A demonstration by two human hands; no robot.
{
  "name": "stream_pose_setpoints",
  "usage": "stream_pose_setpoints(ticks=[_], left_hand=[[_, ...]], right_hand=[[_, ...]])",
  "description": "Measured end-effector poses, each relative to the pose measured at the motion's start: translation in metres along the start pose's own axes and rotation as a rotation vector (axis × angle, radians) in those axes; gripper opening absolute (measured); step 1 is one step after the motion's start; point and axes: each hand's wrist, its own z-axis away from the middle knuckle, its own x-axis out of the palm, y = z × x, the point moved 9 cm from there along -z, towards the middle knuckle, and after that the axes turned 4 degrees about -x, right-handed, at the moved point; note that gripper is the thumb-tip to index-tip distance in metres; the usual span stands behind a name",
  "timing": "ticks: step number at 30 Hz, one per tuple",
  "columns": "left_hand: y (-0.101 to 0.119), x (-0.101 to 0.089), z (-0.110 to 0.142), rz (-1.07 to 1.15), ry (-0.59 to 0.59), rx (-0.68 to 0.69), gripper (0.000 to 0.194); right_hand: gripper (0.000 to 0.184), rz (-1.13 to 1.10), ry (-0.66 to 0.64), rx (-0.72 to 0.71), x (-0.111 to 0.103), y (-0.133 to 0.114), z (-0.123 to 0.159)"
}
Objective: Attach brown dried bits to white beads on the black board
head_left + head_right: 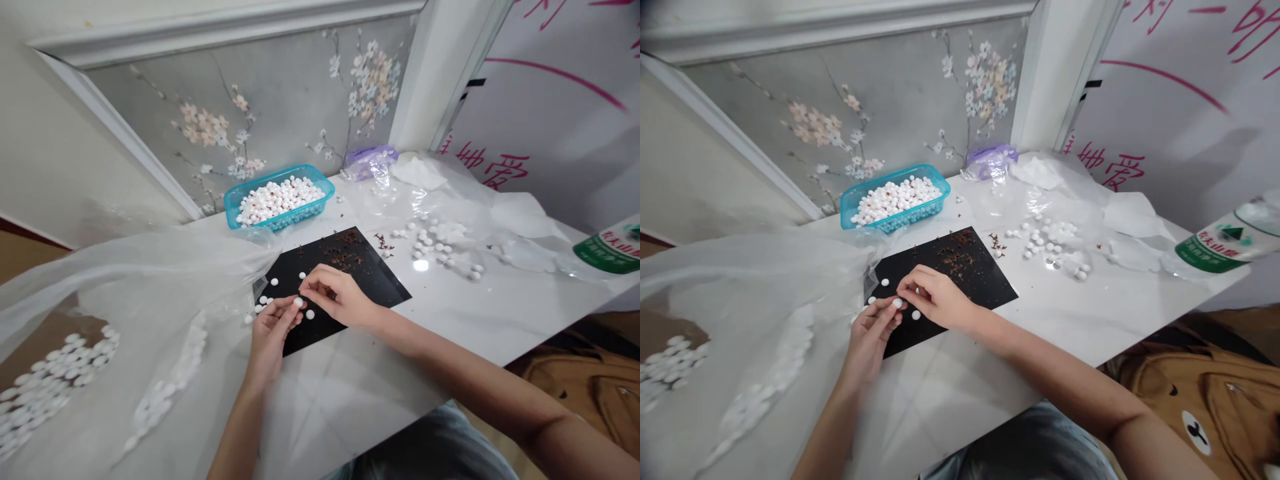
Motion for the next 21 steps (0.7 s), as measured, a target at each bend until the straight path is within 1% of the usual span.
stream_pose_setpoints(ticks=[4, 10, 17, 21], left_hand=[[-0.0002, 0.001, 0.0, 0.004, -0.001, -0.007, 0.021], [-0.0003, -0.0001, -0.0008, 0.005, 0.011, 0.001, 0.02], [-0.0014, -0.0027, 0.0004, -0.002, 0.028, 0.016, 0.019], [-0.0013, -0.0039, 0.001, -0.003, 0.045, 0.013, 0.02]], right_hand=[[0.012, 0.005, 0.019, -0.006, 0.0004, 0.0003, 0.0013], [0.016, 0.01, -0.016, -0.005, 0.0063, 0.0001, 0.0022], [0.015, -0.012, -0.006, -0.006, 0.0074, 0.0028, 0.0045], [0.018, 0.003, -0.006, -0.003, 0.0089, 0.0031, 0.0045]])
